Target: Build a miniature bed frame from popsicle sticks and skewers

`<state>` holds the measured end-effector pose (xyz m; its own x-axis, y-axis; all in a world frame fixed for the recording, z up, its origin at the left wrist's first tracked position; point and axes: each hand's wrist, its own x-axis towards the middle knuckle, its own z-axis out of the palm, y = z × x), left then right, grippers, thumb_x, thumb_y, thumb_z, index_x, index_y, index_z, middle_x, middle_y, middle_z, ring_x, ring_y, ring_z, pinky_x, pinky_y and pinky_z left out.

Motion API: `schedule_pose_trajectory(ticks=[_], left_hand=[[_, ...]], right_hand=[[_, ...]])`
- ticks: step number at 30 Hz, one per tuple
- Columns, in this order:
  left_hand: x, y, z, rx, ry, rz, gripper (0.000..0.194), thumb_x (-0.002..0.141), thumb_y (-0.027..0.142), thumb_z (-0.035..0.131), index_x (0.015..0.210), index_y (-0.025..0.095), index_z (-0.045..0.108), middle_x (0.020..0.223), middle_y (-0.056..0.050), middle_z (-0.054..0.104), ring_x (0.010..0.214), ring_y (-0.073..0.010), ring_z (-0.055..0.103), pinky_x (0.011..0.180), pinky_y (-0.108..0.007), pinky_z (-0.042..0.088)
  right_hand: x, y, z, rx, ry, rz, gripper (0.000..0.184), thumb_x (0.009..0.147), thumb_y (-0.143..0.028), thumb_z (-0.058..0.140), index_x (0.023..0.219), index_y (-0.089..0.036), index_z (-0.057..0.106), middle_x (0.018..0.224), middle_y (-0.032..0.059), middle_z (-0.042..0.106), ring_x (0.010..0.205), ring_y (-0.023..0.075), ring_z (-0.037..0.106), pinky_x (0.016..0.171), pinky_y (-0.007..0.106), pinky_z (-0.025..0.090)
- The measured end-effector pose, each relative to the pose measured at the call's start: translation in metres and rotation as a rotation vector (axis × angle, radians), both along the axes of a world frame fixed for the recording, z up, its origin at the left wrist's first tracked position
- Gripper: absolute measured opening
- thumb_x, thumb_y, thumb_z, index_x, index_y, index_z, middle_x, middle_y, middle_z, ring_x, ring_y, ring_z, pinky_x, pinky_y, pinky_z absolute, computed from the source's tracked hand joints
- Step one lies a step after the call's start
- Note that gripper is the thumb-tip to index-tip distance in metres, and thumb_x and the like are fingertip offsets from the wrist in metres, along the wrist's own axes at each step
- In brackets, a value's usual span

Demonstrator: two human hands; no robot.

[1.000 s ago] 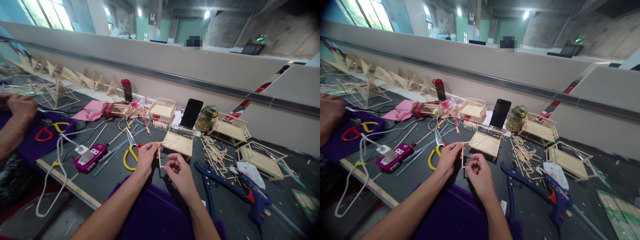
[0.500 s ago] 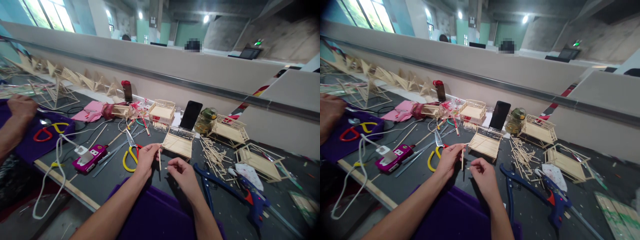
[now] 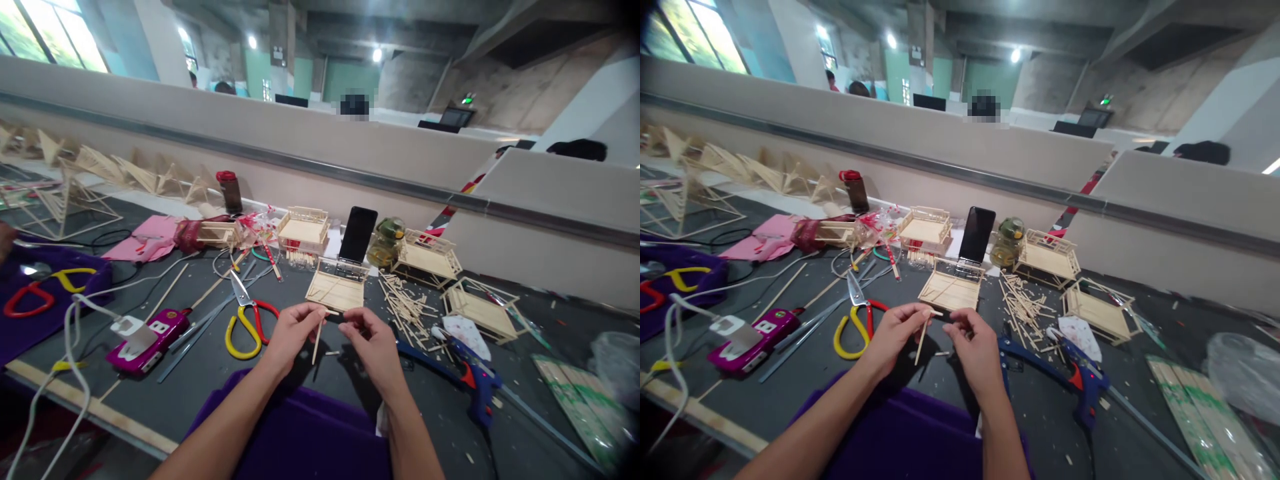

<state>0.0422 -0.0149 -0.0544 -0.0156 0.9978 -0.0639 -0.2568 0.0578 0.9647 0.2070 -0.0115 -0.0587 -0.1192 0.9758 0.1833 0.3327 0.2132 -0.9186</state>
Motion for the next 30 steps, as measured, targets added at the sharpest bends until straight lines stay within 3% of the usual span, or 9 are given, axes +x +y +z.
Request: schedule_pose_trajectory(ticks=[2, 4, 7, 14, 21, 25, 30], left_hand=[[0.002, -0.001, 0.0, 0.033, 0.04, -0.036, 0.024, 0.076, 0.04, 0.07, 0.077, 0.016, 0.073, 0.063, -0.001, 0.06, 0.053, -0.0096, 0.047, 0.05, -0.02, 0.037], [0.003, -0.002, -0.001, 0.074, 0.08, -0.07, 0.025, 0.077, 0.04, 0.069, 0.08, 0.016, 0.073, 0.064, -0.001, 0.06, 0.057, -0.0111, 0.048, 0.052, -0.021, 0.038], [0.003, -0.003, -0.003, 0.105, 0.118, -0.096, 0.025, 0.079, 0.041, 0.068, 0.082, 0.016, 0.073, 0.064, -0.001, 0.059, 0.059, -0.0117, 0.049, 0.054, -0.021, 0.038], [0.004, -0.001, -0.007, 0.05, 0.136, -0.107, 0.03, 0.077, 0.043, 0.069, 0.087, 0.014, 0.072, 0.068, -0.002, 0.062, 0.06, -0.013, 0.057, 0.057, -0.022, 0.041], [0.007, 0.002, -0.015, -0.072, 0.05, -0.104, 0.04, 0.074, 0.045, 0.072, 0.097, 0.013, 0.072, 0.07, 0.001, 0.055, 0.051, -0.0063, 0.046, 0.042, -0.017, 0.035], [0.005, 0.003, -0.016, -0.115, -0.045, -0.149, 0.041, 0.072, 0.043, 0.074, 0.1, 0.013, 0.073, 0.07, 0.001, 0.055, 0.052, -0.0049, 0.043, 0.047, -0.017, 0.036], [0.004, 0.001, -0.012, -0.156, -0.069, -0.196, 0.042, 0.068, 0.04, 0.078, 0.1, 0.014, 0.073, 0.069, 0.0, 0.055, 0.058, -0.0081, 0.048, 0.05, -0.018, 0.039]], right_hand=[[0.0, -0.001, 0.009, 0.001, 0.156, 0.017, 0.024, 0.078, -0.031, 0.067, 0.099, -0.021, 0.066, 0.076, 0.0004, 0.065, 0.068, 0.0161, 0.057, 0.063, 0.026, 0.044], [-0.001, -0.003, 0.013, 0.027, 0.168, 0.038, 0.019, 0.079, -0.031, 0.067, 0.095, -0.02, 0.068, 0.079, 0.0015, 0.067, 0.071, 0.0163, 0.058, 0.065, 0.026, 0.044], [-0.003, -0.006, 0.014, 0.098, 0.067, 0.017, 0.01, 0.083, -0.028, 0.063, 0.083, -0.02, 0.07, 0.078, 0.0015, 0.067, 0.068, 0.0147, 0.056, 0.064, 0.025, 0.042], [-0.006, -0.012, 0.017, 0.254, -0.173, -0.084, 0.011, 0.086, -0.02, 0.056, 0.078, -0.02, 0.064, 0.075, -0.0001, 0.061, 0.071, 0.0142, 0.054, 0.068, 0.024, 0.04], [0.017, -0.011, 0.004, -0.078, -0.68, -0.087, 0.015, 0.084, -0.02, 0.059, 0.074, -0.022, 0.07, 0.079, 0.0022, 0.065, 0.076, 0.0169, 0.06, 0.065, 0.025, 0.036], [0.017, -0.01, -0.003, -0.138, -0.856, -0.054, 0.014, 0.084, -0.024, 0.062, 0.077, -0.024, 0.073, 0.086, 0.0037, 0.069, 0.085, 0.0192, 0.063, 0.067, 0.026, 0.036], [0.01, -0.014, 0.002, -0.127, -1.003, -0.024, 0.013, 0.085, -0.023, 0.061, 0.08, -0.023, 0.073, 0.089, 0.0046, 0.07, 0.089, 0.0205, 0.064, 0.067, 0.026, 0.037]])
